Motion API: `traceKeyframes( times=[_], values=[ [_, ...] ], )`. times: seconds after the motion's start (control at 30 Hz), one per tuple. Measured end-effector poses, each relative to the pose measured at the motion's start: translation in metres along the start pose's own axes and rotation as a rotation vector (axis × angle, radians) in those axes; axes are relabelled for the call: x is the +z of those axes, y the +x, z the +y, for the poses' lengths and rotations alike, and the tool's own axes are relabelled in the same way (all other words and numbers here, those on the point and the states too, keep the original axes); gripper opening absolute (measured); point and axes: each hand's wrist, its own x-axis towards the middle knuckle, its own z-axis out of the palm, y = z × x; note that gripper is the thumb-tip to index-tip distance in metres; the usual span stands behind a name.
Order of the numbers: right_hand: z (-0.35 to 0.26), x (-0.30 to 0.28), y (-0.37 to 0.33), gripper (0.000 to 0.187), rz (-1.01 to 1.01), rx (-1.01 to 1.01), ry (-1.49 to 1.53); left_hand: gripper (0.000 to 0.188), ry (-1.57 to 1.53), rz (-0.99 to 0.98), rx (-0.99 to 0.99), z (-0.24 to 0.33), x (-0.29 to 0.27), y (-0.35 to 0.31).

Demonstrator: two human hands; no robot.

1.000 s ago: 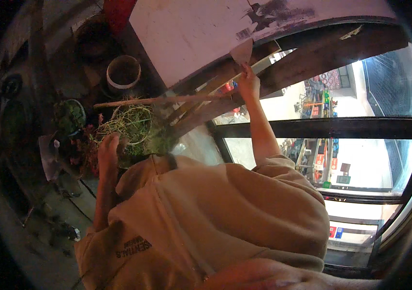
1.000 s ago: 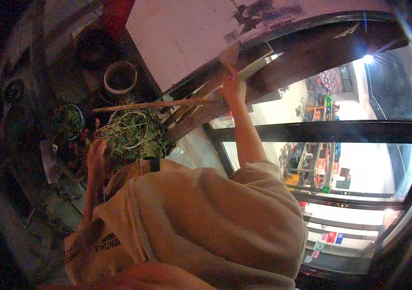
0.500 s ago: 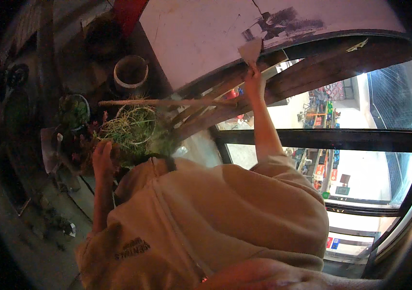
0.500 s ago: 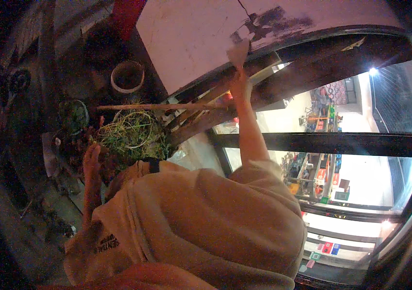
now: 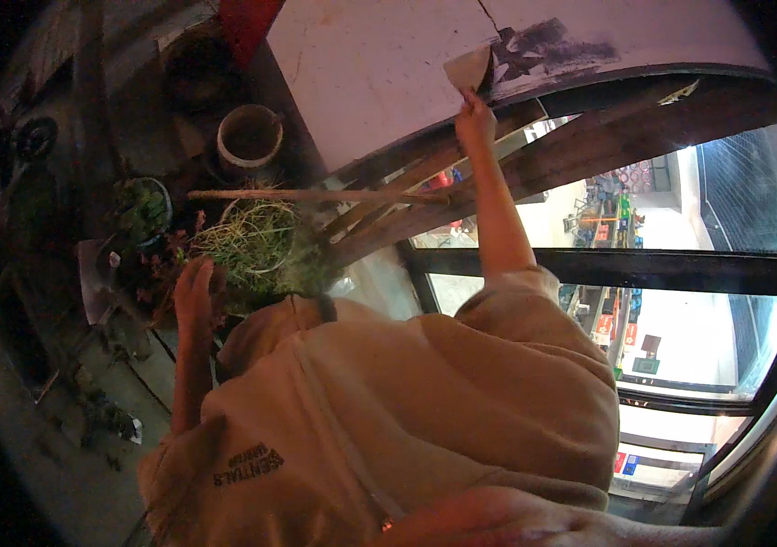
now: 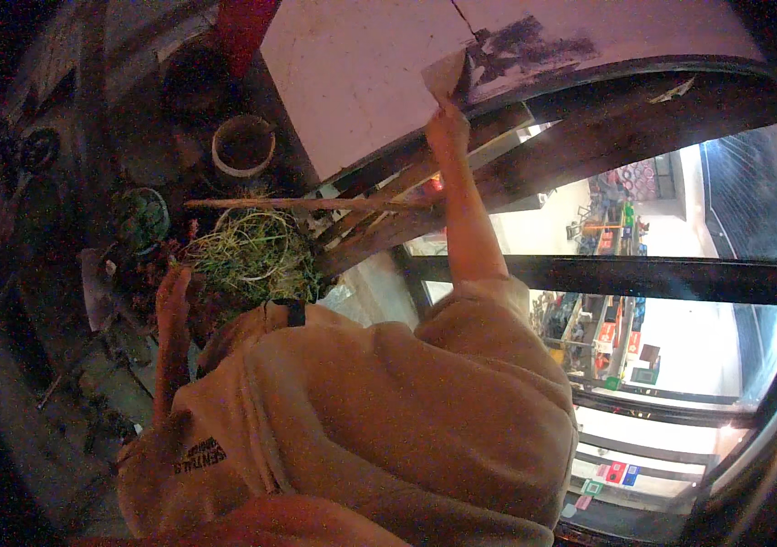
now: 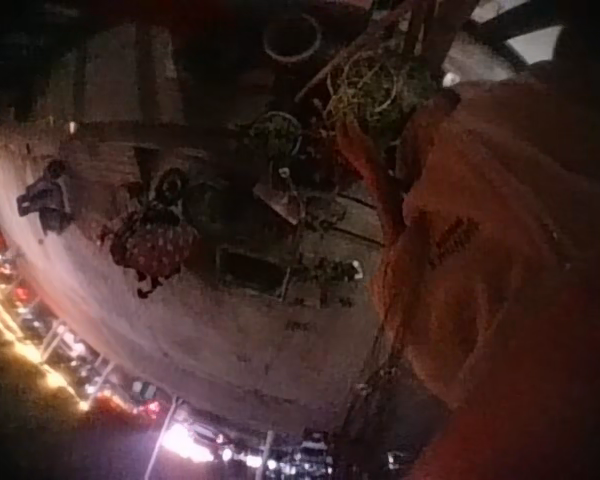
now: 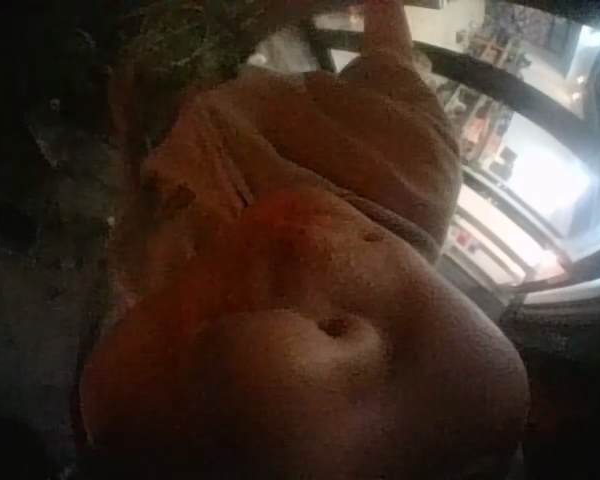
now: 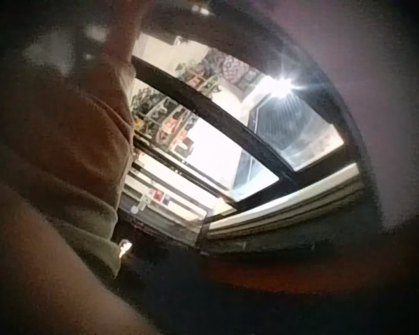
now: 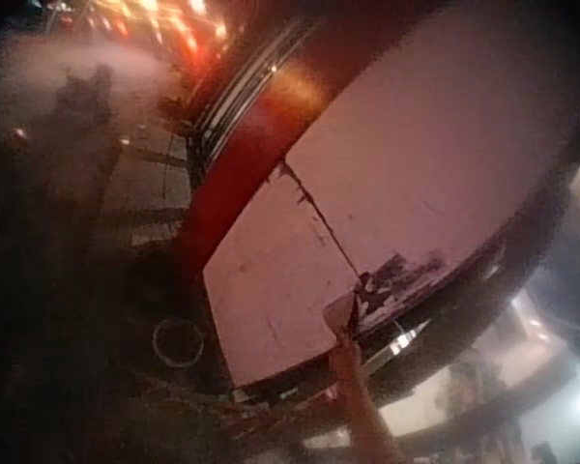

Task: The person scrapes a wall surface with a putty knife, removing old paint or plaster. They repeatedly apply the tool to the wall, working across different areas and occasionally adjusting their grip and angle.

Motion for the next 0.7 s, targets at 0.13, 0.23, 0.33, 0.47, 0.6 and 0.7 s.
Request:
traceKeyframes(
  times=[0.13,0.23,0.33,0.47,0.6,0.7],
  values=[
    [-0.011,-0.001,0.003,0.031,-0.018,0.05,-0.023,0.027,0.092,0.055,0.124,-0.009,-0.002,0.01],
    [0.022,-0.018,-0.035,0.03,-0.061,0.234,0.351,0.029,-0.103,-0.03,-0.044,-0.004,-0.013,0.003],
    [-0.006,-0.042,-0.036,0.031,-0.013,0.036,0.095,0.029,0.111,0.094,-0.029,0.016,-0.014,-0.017],
    [-0.023,-0.003,0.031,0.031,-0.034,0.079,-0.013,0.028,-0.06,0.075,-0.056,0.005,-0.006,-0.006],
    [-0.045,-0.004,0.05,0.032,-0.094,0.082,-0.042,0.028,-0.071,0.052,-0.127,0.024,-0.011,-0.018],
    [-0.023,-0.015,-0.003,0.033,-0.049,0.098,-0.058,0.027,0.082,0.104,-0.002,0.009,-0.021,-0.014]
  ],
)
